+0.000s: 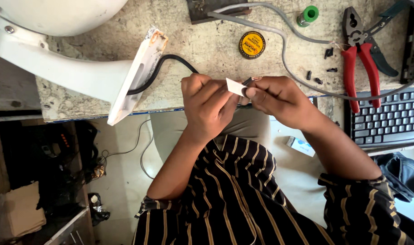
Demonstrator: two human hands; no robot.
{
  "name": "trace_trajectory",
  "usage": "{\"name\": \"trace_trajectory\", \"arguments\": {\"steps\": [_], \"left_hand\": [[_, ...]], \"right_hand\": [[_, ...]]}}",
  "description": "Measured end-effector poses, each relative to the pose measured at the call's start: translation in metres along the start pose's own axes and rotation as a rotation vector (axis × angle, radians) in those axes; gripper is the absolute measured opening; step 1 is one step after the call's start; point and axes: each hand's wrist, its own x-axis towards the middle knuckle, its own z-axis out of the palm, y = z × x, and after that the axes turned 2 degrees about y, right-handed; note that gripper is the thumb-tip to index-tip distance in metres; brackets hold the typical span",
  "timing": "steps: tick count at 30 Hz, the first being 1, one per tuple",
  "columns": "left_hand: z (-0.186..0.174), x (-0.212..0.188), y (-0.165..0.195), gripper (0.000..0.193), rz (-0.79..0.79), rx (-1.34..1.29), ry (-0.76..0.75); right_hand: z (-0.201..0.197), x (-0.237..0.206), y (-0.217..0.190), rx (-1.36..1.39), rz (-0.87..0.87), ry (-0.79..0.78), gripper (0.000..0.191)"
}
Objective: The person works at a cluttered workbench on the cable of a white CCTV camera. They hold the cable end, use a small blade to cut and strip the outer insulation, pull the insulation off by hand, and separate and twist the exposed inner wires, repeatedly working the cable end between both hands.
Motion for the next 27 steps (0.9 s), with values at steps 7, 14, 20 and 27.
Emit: {"name": "trace_trajectory", "arguments": {"steps": [7,14,20,27], "left_hand": [[0.001,-0.003,-0.003,0.021,0.006,0.005,-0.002],[0.004,-0.001,-0.002,0.025,-0.007,-0.021,0.035],[0.005,-0.001,0.003,0.024,-0.005,-0.011,0.062],[-0.001,0.0,0.005,0.023,-0.1,-0.038,0.032]], "right_hand": [[0.004,0.003,0.0,0.054,0.027,0.026,0.025],[0.015,0.001,-0.001,-0.123,-0.142,0.132,0.025],[0.015,-0.003,0.008,-0.232,-0.209,0.249,0.022],[0.006,0.001,0.022,0.018,-0.241,0.374,0.028]]}}
